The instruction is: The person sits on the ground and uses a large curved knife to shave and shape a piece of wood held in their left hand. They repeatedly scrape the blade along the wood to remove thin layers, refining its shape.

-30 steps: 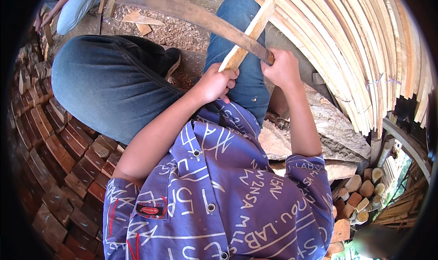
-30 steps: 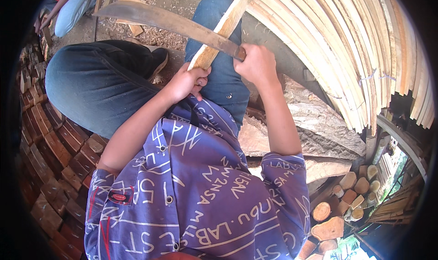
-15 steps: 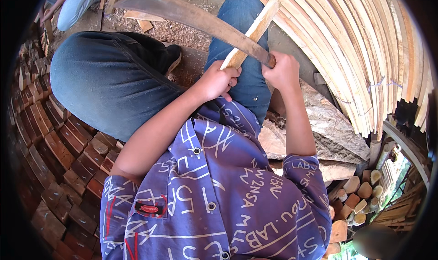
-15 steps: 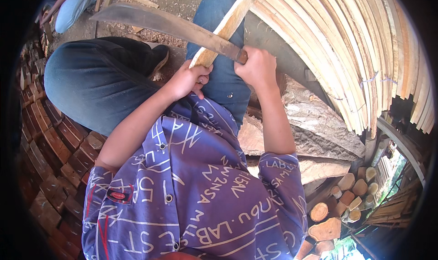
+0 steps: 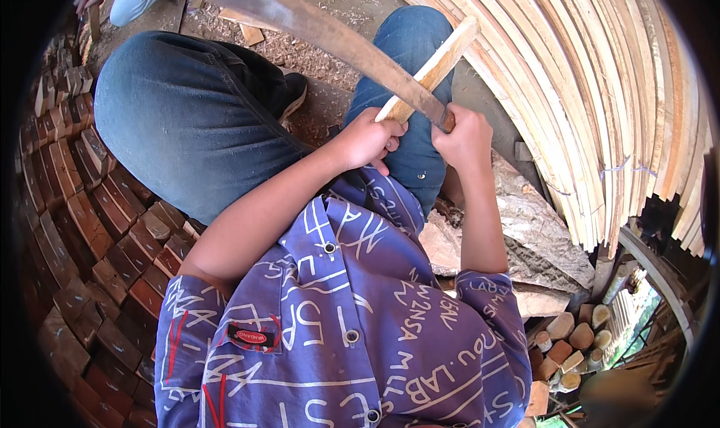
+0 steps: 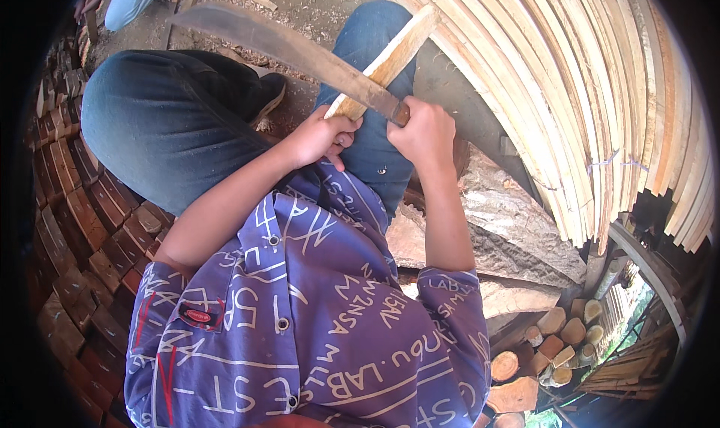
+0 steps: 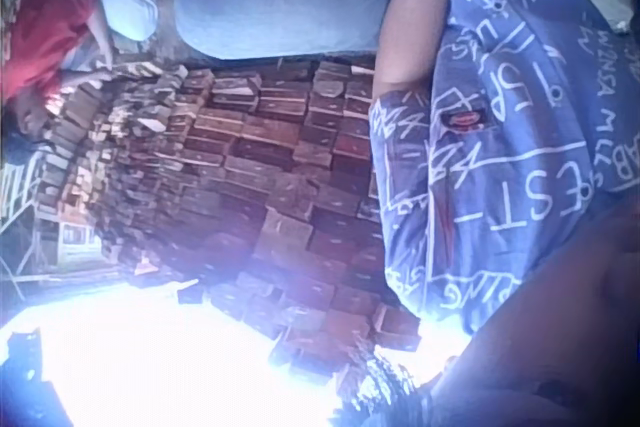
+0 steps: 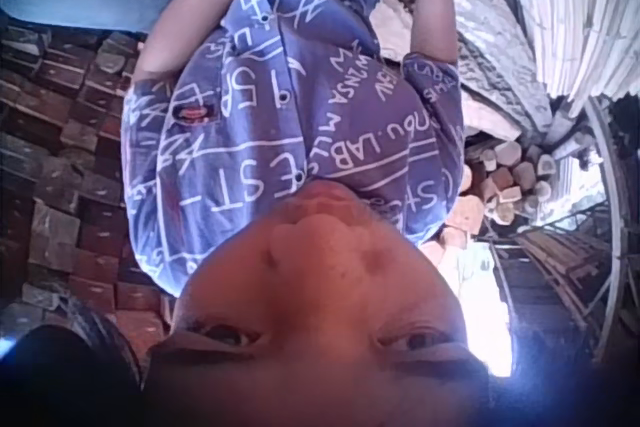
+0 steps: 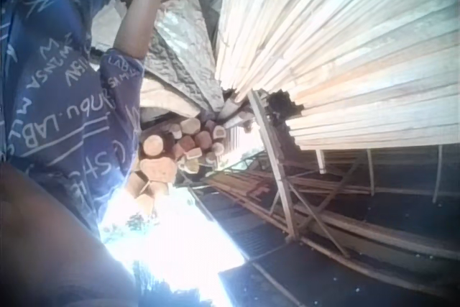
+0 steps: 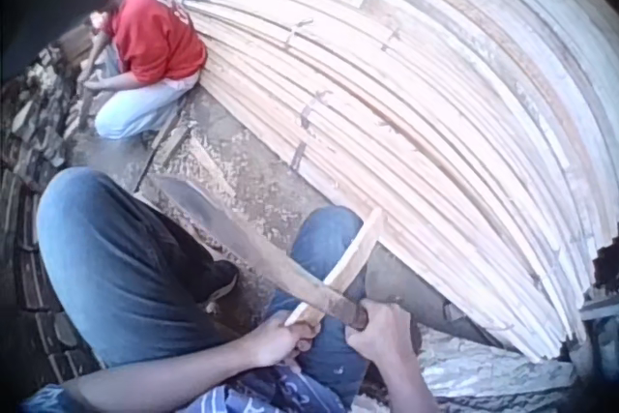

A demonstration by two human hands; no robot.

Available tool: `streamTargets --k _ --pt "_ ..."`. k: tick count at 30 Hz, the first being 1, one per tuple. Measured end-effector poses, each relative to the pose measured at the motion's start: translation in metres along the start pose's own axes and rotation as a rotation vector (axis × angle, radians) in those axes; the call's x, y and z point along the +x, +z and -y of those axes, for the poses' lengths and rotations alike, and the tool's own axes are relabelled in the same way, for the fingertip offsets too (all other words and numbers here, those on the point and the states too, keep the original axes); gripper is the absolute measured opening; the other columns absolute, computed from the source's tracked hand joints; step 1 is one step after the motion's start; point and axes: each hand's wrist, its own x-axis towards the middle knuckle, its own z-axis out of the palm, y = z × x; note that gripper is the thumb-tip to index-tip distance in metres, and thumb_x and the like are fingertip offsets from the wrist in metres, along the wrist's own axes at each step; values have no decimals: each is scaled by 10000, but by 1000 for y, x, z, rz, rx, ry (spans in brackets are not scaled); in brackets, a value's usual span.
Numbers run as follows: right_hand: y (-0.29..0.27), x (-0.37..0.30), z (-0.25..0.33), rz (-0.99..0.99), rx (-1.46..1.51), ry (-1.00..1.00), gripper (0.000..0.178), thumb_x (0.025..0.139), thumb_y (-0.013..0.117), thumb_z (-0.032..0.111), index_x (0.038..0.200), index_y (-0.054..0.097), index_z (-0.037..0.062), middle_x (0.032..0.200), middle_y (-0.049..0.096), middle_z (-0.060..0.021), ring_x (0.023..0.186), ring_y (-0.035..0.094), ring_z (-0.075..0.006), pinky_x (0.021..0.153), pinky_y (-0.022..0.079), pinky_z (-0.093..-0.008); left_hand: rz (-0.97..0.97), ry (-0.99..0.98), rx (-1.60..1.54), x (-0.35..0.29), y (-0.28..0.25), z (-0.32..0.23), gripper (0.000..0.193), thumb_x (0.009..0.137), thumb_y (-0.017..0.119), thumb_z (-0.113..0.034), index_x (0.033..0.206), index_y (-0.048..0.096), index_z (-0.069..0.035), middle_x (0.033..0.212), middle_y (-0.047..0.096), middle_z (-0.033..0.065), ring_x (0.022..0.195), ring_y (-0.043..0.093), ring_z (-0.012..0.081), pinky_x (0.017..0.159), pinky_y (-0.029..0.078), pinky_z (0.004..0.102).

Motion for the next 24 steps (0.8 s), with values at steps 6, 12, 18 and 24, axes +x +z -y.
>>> streamTargets --k 6,12,18,24 --pt "-17 49 -42 -75 -34 164 191 671 655 207 752 669 35 682 647 -181 690 642 -370 651 507 -425 16 -11 -3 2 4 -10 132 876 521 -196 913 521 -69 612 364 -55 446 326 53 467 523 338" --pt "7 11 -14 -22 146 137 196 682 664 209 742 649 23 687 637 -204 703 639 -391 667 507 -446 -3 -1 -28 5 4 2 201 874 536 -198 936 549 -8 634 431 -11 461 430 116 441 551 373" --pt "-19 27 -19 -65 -144 -38 175 681 659 198 690 627 26 660 620 -198 663 619 -393 620 485 -453 30 42 -38 8 -2 6 165 869 535 -195 872 537 -31 634 424 -17 455 405 102 472 562 394" --pt "-6 41 -37 -108 32 168 184 688 654 196 683 623 14 656 614 -205 674 620 -397 644 491 -450 49 -11 -36 2 3 -8 117 872 513 -195 899 511 -81 595 352 -68 449 334 45 492 561 369"
